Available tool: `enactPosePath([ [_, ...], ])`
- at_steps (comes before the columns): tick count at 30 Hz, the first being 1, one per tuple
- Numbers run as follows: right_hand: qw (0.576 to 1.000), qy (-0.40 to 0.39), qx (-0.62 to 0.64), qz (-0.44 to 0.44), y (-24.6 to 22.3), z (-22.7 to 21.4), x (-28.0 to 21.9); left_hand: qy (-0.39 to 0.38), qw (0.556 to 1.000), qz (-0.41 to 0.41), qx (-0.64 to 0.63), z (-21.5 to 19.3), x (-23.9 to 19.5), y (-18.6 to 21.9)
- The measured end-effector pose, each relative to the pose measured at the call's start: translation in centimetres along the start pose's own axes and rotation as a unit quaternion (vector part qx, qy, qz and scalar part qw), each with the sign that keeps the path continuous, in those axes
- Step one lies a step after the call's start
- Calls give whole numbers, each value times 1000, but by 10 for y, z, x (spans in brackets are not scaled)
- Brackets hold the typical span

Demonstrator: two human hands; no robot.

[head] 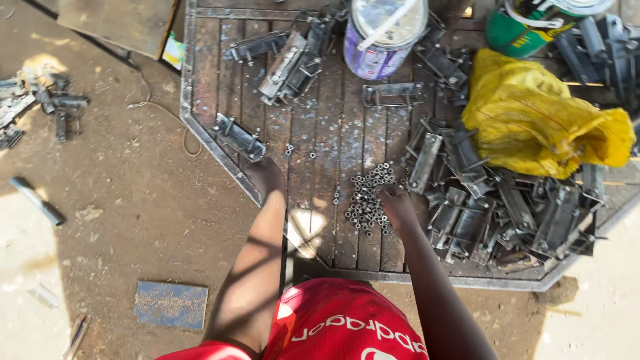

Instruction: Assembling small metal fasteners into a metal component on a workbench

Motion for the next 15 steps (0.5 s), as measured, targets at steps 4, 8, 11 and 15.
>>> enactPosePath([
  [4,996,-1,-89,-25,-22,9,-16,33,996,-78,41,-22,64,-15],
  [8,993,16,-97,-71,-24,5,-16,19,995,-99,-17,-9,125,-45],
  [11,992,40,-113,-45,-11,-3,-21,-16,994,-101,-48,3,157,-65],
  [15,989,68,-128,-8,6,-10,-22,-67,986,-110,-106,14,174,-87],
])
Point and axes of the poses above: each hand's wrist, its own x-axis towards the middle knuckle, its own z-axis out of the palm, y = z × x, the point moved 9 cm from there along x, towards the middle knuckle, and after that the axes turned 12 degrees about -y, right-handed, at the moved point
